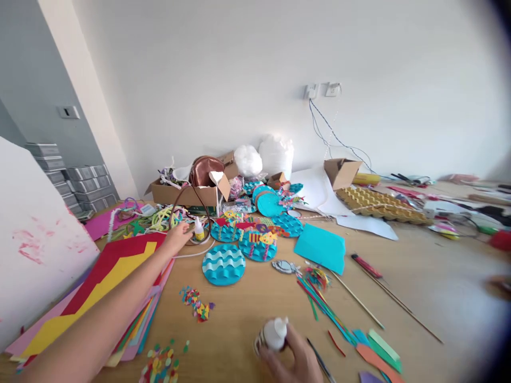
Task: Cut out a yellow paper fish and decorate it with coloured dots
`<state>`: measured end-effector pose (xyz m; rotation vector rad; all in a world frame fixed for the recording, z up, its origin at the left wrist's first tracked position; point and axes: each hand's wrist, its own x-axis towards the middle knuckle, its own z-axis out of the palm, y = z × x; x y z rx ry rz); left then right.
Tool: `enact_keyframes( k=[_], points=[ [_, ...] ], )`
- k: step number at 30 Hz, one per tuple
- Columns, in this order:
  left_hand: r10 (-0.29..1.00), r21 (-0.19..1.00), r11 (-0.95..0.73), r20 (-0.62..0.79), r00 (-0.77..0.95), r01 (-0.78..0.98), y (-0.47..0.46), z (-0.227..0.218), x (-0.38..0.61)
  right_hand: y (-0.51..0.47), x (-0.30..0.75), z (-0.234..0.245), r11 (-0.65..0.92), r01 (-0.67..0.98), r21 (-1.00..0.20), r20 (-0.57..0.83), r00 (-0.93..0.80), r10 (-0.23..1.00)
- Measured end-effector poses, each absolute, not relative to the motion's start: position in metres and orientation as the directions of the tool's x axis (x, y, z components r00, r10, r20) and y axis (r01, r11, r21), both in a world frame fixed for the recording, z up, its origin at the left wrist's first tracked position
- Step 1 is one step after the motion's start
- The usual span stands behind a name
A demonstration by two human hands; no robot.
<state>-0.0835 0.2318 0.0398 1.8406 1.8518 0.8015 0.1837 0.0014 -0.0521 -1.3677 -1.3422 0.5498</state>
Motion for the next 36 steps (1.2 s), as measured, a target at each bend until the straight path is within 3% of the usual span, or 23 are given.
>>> enact_keyframes(
  k=[3, 5, 8, 11, 16, 21, 28, 32, 34, 36],
  points=[
    [0.992, 0.735, -0.125, 0.087, 0.091, 0.667, 0.182, 0.066, -0.075, -0.002, 0.192, -0.017, 0.119, -0.024, -0.993, 0.116, 0.096, 0.989],
    [0.973, 0.806, -0.182, 0.064, 0.223, 0.564, 0.145, 0.082, -0.058, -0.003, 0.195, 0.003, 0.056, -0.272, -0.961, 0.036, 0.077, 0.996],
    [0.884, 0.935, -0.186, 0.026, 0.466, 0.301, 0.093, 0.099, -0.025, -0.005, 0.196, 0.023, -0.016, -0.434, -0.901, -0.032, 0.029, 0.999],
    [0.799, 0.958, -0.180, 0.011, 0.601, 0.222, 0.057, 0.104, 0.005, -0.007, 0.194, 0.036, -0.018, -0.436, -0.900, 0.002, -0.044, 0.999],
    [0.660, 0.986, -0.166, 0.135, 0.739, -0.031, 0.033, 0.098, 0.030, -0.013, 0.185, 0.053, 0.105, -0.202, -0.974, 0.137, -0.151, 0.979],
    [0.753, 0.985, 0.106, 0.009, 0.658, -0.135, 0.023, 0.091, 0.029, -0.018, 0.175, 0.056, 0.129, -0.149, -0.980, 0.158, -0.205, 0.966],
    [0.877, 0.934, 0.059, 0.120, 0.466, -0.351, 0.007, 0.091, 0.032, -0.030, 0.155, 0.044, 0.087, -0.328, -0.941, 0.134, -0.123, 0.983],
    [0.897, 0.962, -0.111, 0.205, 0.391, -0.250, -0.012, 0.073, 0.025, -0.039, 0.155, 0.042, 0.083, -0.448, -0.890, 0.096, -0.007, 0.995],
    [0.868, 0.956, -0.284, 0.223, 0.443, 0.075, -0.024, 0.055, 0.011, -0.043, 0.164, 0.040, 0.113, -0.456, -0.883, 0.101, 0.050, 0.994],
    [0.719, 0.768, -0.533, 0.190, 0.669, 0.355, -0.037, 0.034, -0.009, -0.046, 0.175, 0.038, 0.117, -0.445, -0.888, 0.091, 0.080, 0.993]
  ],
)
